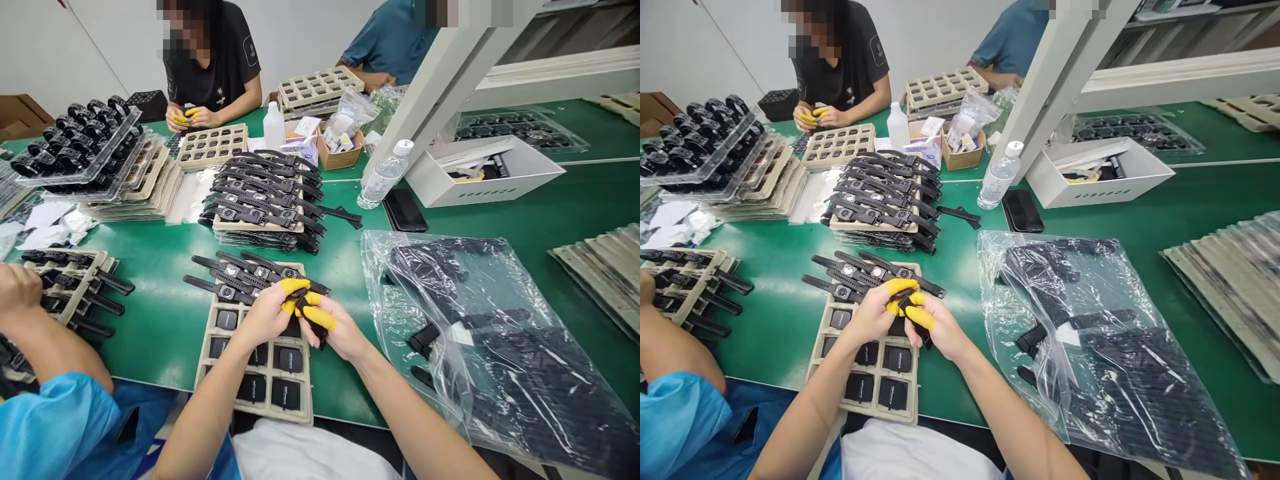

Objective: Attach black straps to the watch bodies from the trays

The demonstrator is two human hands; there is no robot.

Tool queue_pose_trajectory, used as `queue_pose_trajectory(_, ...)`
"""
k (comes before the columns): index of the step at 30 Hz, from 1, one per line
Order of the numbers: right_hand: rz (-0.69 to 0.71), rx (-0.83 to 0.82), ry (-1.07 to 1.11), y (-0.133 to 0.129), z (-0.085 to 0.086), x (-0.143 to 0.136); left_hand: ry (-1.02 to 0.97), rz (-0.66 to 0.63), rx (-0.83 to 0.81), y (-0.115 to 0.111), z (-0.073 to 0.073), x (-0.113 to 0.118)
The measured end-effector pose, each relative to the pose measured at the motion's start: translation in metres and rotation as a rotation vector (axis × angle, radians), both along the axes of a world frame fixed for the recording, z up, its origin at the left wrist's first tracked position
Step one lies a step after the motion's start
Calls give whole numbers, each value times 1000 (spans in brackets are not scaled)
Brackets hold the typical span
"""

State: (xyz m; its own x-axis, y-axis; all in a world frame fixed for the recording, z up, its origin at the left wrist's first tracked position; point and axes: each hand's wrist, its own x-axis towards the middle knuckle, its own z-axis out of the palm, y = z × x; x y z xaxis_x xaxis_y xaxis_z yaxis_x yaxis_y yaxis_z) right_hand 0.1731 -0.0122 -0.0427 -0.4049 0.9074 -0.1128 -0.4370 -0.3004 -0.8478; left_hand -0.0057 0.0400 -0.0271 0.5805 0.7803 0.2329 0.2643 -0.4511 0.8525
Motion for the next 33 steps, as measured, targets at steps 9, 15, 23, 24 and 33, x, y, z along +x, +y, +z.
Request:
queue_pose_trajectory(9, -61, -57, 22, 1, 8, 2, -246, 67, -474, -4, 1, 6)
queue_pose_trajectory(15, -21, -60, 34, 0, 6, 1, -256, 41, -488, -3, -1, 7)
queue_pose_trajectory(23, -64, -56, 31, 2, 9, 5, 2, 163, -363, -3, -9, 3)
queue_pose_trajectory(24, -76, -53, 36, 2, 9, 5, 58, 171, -298, -1, -8, 1)
queue_pose_trajectory(33, -127, -55, 42, 3, 7, 11, -206, 221, -339, 5, -10, 5)
